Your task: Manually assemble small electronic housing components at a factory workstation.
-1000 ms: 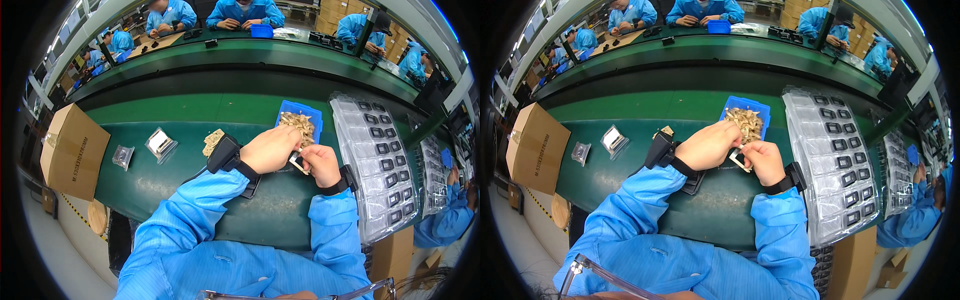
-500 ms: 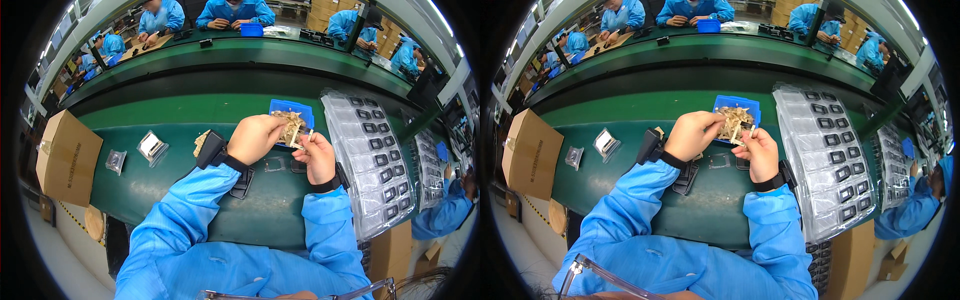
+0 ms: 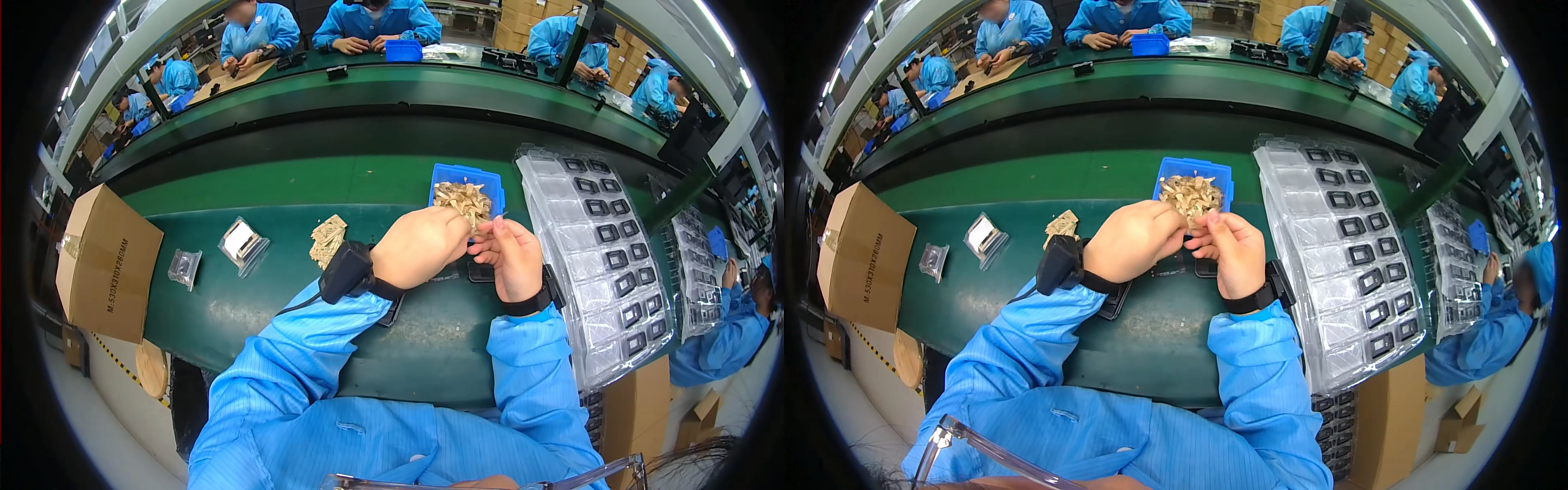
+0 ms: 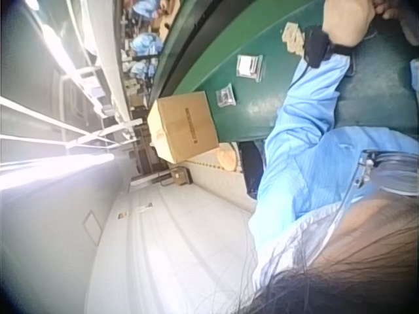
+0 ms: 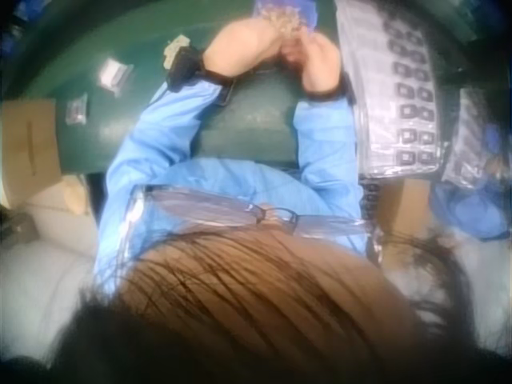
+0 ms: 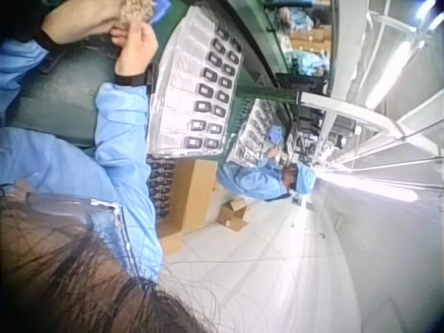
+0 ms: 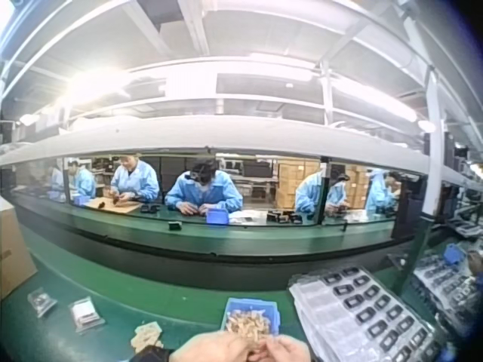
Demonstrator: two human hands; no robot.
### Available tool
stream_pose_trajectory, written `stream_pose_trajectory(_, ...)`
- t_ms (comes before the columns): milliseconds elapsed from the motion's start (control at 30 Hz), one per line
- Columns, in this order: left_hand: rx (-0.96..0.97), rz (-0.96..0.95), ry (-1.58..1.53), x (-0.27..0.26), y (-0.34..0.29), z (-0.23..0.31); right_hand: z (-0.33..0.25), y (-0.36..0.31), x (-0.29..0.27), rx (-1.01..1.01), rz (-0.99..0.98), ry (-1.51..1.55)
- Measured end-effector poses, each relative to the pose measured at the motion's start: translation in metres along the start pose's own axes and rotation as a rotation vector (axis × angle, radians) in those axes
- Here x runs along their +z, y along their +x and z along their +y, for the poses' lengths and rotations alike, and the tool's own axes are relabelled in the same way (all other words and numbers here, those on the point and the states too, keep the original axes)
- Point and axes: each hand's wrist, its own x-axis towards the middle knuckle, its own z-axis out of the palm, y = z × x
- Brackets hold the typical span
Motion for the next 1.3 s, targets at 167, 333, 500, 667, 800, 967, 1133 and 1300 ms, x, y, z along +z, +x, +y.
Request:
stream_pose_trajectory(167,-0.284,0.005,-0.367,0.001,0.004,0.000,0.008,0.003,0.002,-0.570,-0.063,-0.630)
stream_pose_trajectory(333,-0.386,-0.019,-0.695,-0.005,0.007,0.000,0.013,0.004,0.001,-0.535,-0.058,-0.555)
stream_pose_trajectory(500,-0.293,-0.026,-0.491,-0.009,0.005,0.004,0.011,0.002,-0.002,-0.185,0.069,-0.024)
stream_pose_trajectory(667,-0.292,0.002,-0.472,-0.005,0.005,0.010,0.013,0.001,0.001,-0.181,0.086,-0.063)
stream_pose_trajectory(800,-0.284,0.025,-0.437,-0.001,0.003,0.006,0.008,0.000,0.003,-0.116,0.113,-0.053)
stream_pose_trajectory(967,-0.411,-0.035,-0.600,-0.002,0.005,0.005,0.008,0.001,-0.003,-0.120,0.094,-0.137)
stream_pose_trajectory(1133,-0.727,-0.107,-1.017,-0.005,0.007,-0.001,0.006,-0.001,0.008,-0.598,0.080,-0.640)
stream_pose_trajectory(1300,-0.716,-0.145,-0.986,-0.009,0.007,-0.003,0.009,0.001,0.006,-0.646,0.062,-0.737)
